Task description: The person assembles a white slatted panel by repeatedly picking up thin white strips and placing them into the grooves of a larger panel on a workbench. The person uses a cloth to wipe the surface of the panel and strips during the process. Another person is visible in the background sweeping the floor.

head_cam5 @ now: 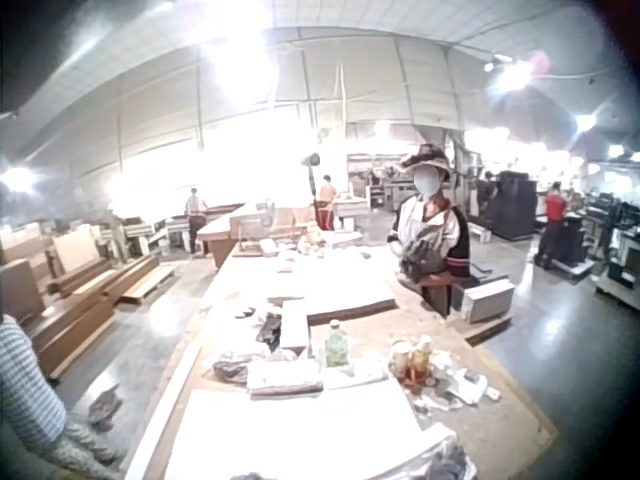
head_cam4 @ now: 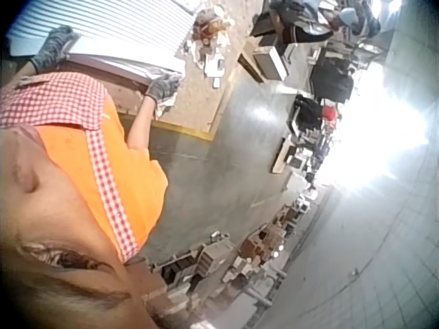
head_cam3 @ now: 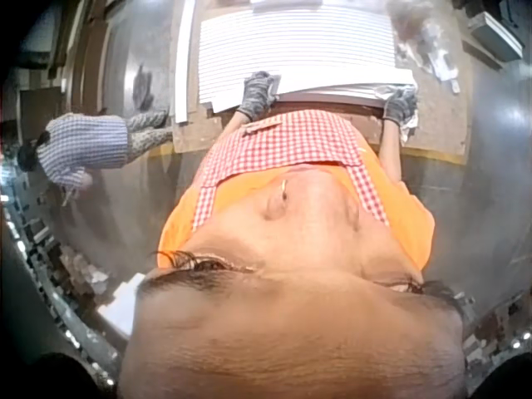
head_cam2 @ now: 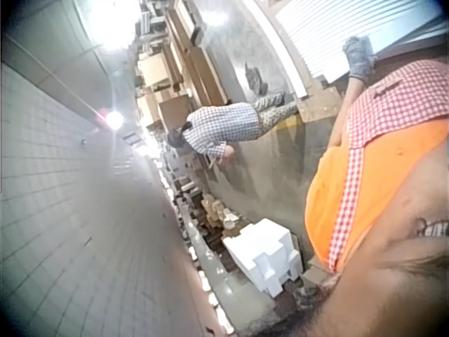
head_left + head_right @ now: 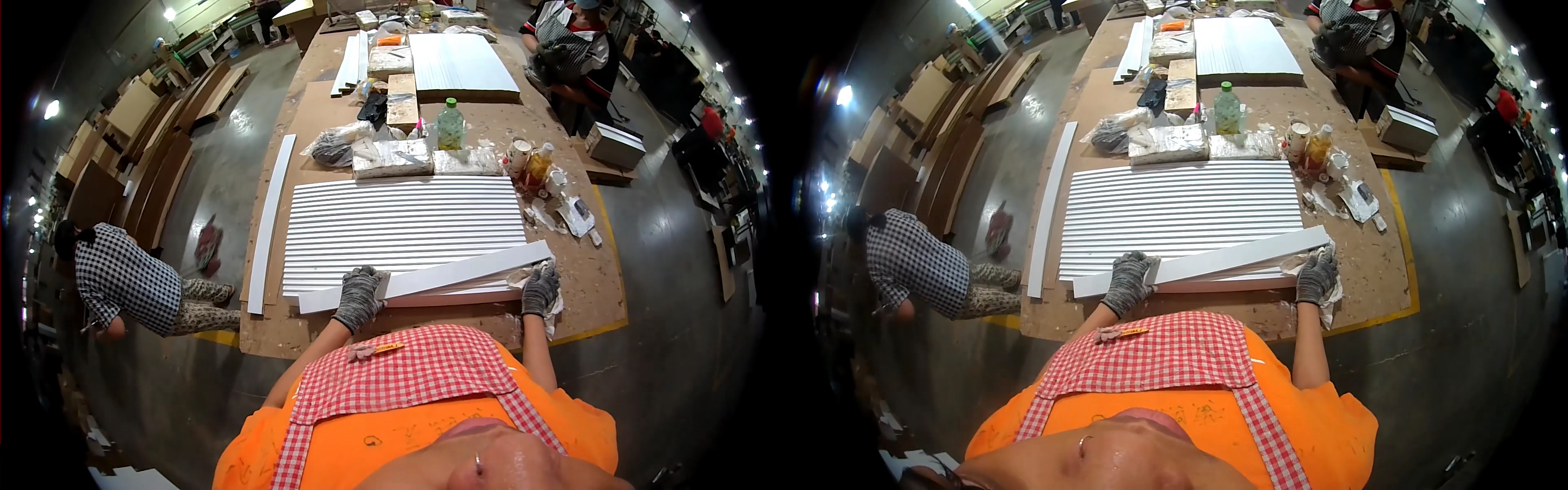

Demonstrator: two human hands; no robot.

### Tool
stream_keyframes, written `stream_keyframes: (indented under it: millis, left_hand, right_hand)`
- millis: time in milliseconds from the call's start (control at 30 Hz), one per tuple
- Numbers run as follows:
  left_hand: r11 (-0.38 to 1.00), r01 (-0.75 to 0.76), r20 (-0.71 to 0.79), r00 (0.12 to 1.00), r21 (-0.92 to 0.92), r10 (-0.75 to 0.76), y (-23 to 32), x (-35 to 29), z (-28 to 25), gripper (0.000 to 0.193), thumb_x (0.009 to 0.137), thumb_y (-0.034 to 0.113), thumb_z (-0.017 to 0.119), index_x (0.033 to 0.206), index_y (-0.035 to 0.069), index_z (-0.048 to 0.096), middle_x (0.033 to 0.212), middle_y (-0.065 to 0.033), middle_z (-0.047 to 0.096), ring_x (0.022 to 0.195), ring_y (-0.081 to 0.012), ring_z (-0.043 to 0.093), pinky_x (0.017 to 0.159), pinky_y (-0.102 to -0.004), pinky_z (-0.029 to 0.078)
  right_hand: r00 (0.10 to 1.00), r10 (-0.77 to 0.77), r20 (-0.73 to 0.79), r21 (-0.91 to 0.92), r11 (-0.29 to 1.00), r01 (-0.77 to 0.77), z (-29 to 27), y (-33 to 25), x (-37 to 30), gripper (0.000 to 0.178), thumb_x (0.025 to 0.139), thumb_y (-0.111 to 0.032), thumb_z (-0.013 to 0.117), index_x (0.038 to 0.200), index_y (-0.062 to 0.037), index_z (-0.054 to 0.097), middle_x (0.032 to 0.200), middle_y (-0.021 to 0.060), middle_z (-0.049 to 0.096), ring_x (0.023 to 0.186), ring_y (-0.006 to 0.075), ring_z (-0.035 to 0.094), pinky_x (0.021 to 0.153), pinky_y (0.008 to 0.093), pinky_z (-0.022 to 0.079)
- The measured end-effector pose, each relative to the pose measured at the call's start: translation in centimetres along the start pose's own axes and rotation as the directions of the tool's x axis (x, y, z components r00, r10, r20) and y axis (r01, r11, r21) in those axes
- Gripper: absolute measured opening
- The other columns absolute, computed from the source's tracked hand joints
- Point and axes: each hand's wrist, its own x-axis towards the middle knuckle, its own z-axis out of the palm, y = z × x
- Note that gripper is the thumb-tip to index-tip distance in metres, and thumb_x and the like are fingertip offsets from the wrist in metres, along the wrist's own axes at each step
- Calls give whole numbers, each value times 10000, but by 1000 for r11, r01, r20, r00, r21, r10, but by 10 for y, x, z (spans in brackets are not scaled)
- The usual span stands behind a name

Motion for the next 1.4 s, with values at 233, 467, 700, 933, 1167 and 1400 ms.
stream_keyframes:
  millis: [233, 467, 700, 933, 1167, 1400]
  left_hand:
    - [990, 31, -21, 999, -135, -34, 7, -17, -7, 616, 718, 368, 728, 1251, 108, 561, 1017, -126, 590, 934, -273, 569, 850, -387, 463]
    - [975, 67, -1, 998, -210, -68, 2, -36, -11, 419, 776, 410, 644, 1115, 164, 658, 942, -158, 607, 899, -314, 610, 812, -427, 480]
    - [850, 249, 86, 968, -465, -236, -20, -78, -18, 422, 778, 373, 680, 1091, 90, 663, 928, -137, 658, 865, -279, 635, 801, -388, 491]
    - [573, 296, 40, 908, -764, -416, -70, -111, 9, 487, 729, 417, 764, 1005, 25, 677, 842, -122, 683, 763, -210, 647, 735, -326, 510]
    - [588, 401, -80, 776, -703, -626, -113, -125, -23, 526, 652, 339, 836, 1026, 13, 661, 889, -115, 696, 815, -206, 657, 760, -322, 518]
    - [778, 419, -500, 601, -468, -624, -215, -101, -22, 745, 718, 393, 748, 1353, 128, 463, 1011, -195, 666, 905, -332, 652, 779, -386, 517]
  right_hand:
    - [1000, 16, 6, 90, 996, -16, -3, -2, -3, 496, 915, -307, 493, 1358, -94, 427, 1239, 233, 521, 1104, 391, 512, 966, 446, 389]
    - [994, 28, -108, 77, 997, -19, 31, 26, -7, 385, 936, -284, 494, 1154, 16, 597, 1205, 216, 583, 1136, 358, 527, 1011, 411, 375]
    - [972, -40, -231, 108, 992, 67, 37, 31, -12, 368, 918, -264, 525, 1109, 36, 620, 1194, 240, 581, 1095, 384, 545, 965, 421, 416]
    - [972, 49, -228, 192, 981, -4, 36, 27, -9, 393, 931, -296, 509, 1142, 25, 592, 1191, 227, 579, 1083, 378, 547, 947, 414, 430]
    - [986, 52, -158, 175, 984, -23, 31, 24, -8, 392, 929, -303, 511, 1138, 19, 593, 1168, 226, 583, 1069, 363, 551, 936, 403, 428]
    - [981, 115, -155, 219, 973, -79, 40, 25, -10, 479, 941, -361, 487, 1215, 25, 559, 1269, 221, 535, 1178, 357, 490, 1007, 403, 381]
